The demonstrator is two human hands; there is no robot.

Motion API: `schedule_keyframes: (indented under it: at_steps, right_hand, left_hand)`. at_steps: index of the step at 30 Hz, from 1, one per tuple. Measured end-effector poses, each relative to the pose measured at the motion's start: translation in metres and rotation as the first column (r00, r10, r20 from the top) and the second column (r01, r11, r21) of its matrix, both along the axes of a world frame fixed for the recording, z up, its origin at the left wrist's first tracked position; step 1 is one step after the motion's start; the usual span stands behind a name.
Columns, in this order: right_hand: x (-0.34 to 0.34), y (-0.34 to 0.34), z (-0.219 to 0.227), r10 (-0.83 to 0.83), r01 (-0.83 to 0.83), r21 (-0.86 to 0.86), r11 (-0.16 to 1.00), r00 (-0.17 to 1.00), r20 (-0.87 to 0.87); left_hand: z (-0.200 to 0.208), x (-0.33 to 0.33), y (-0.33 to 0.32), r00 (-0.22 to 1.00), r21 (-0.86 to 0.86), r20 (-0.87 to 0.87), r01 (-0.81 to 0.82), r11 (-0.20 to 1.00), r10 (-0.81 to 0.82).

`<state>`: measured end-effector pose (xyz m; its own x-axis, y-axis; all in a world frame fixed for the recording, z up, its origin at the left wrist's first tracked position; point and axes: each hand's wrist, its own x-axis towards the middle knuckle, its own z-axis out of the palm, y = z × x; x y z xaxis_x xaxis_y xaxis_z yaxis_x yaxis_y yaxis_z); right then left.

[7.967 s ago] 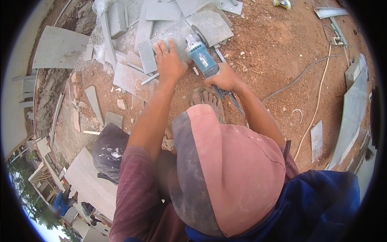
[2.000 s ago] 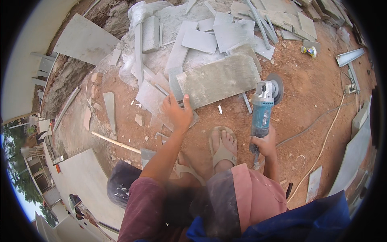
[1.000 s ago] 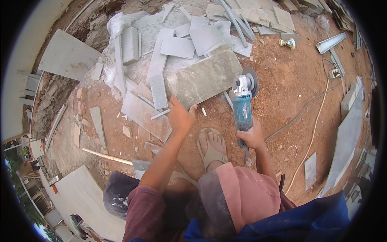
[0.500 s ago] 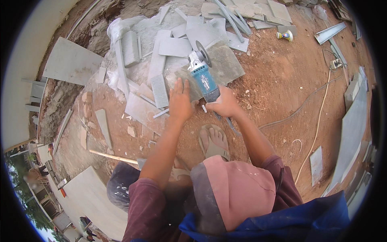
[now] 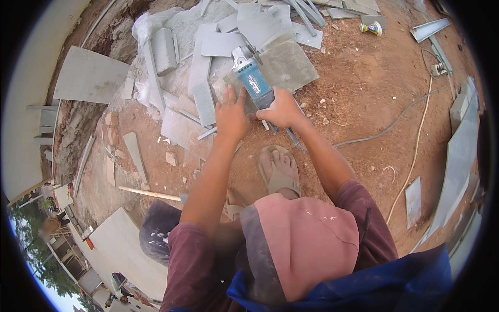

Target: The person uses an angle grinder to cut rectangular ceramic tiles on a dirt surface. They hold the tile steady with one hand while guiding the grinder with the other, creating straight cuts. The person handles multiple tiles, positioning them for cutting and moving the cut pieces aside.

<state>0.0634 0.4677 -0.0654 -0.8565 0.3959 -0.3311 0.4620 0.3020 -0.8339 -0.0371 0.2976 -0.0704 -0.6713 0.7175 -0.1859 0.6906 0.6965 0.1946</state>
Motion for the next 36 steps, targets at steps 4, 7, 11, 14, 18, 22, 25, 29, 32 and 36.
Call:
schedule_keyframes:
  at_steps: [4, 7, 11, 14, 18, 22, 25, 29, 32, 36]
  right_hand:
    - [-0.0024, 0.0006, -0.0027, 0.021, -0.021, -0.004, 1.0, 1.0, -0.024]
    - [-0.0031, 0.0, -0.0041, -0.001, 0.001, 0.004, 1.0, 1.0, -0.01]
    - [-0.0044, -0.0013, -0.0026, -0.006, 0.006, 0.002, 1.0, 1.0, -0.008]
    - [-0.005, 0.0009, -0.0031, -0.004, 0.004, 0.02, 1.0, 1.0, 0.007]
    - [-0.0055, 0.0007, -0.0034, -0.001, 0.001, 0.014, 1.0, 1.0, 0.008]
    - [-0.0063, 0.0016, -0.0031, 0.003, -0.005, 0.036, 0.999, 0.999, 0.048]
    - [-0.0065, 0.0021, -0.0074, 0.011, -0.013, 0.039, 0.999, 0.999, 0.035]
    - [-0.0069, 0.0021, -0.0099, 0.006, -0.007, 0.054, 0.999, 1.0, 0.024]
    - [-0.0085, 0.0007, -0.0093, 0.01, -0.011, 0.055, 0.998, 1.0, 0.027]
    - [-0.0081, 0.0023, -0.0052, 0.002, -0.006, 0.071, 0.997, 0.999, 0.051]
  left_hand:
    - [-0.002, 0.0001, -0.0031, 1.0, 0.043, -0.008, 0.0, 0.999, 0.0]
    - [-0.0016, 0.0012, -0.0015, 1.0, 0.042, 0.002, -0.01, 0.999, 0.01]
    - [0.001, 0.0014, -0.0008, 1.0, 0.025, 0.004, -0.016, 1.0, 0.016]
    - [-0.0004, 0.0014, 0.0009, 1.0, 0.0, 0.017, -0.021, 1.0, 0.021]
    - [-0.0047, -0.0001, 0.0002, 0.999, -0.04, 0.032, -0.029, 0.999, 0.03]
    - [-0.0039, 0.0001, 0.0005, 0.999, -0.041, 0.03, -0.026, 0.999, 0.028]
    - [-0.0037, 0.0001, 0.0009, 0.999, -0.04, 0.034, -0.028, 0.999, 0.029]
    - [-0.0025, 0.0011, 0.0016, 0.999, -0.037, 0.032, -0.03, 0.999, 0.031]
    - [-0.0034, 0.0009, -0.0009, 0.999, -0.043, 0.015, -0.03, 0.999, 0.031]
    - [-0.0029, 0.001, 0.0013, 1.0, -0.038, 0.015, -0.022, 0.999, 0.022]
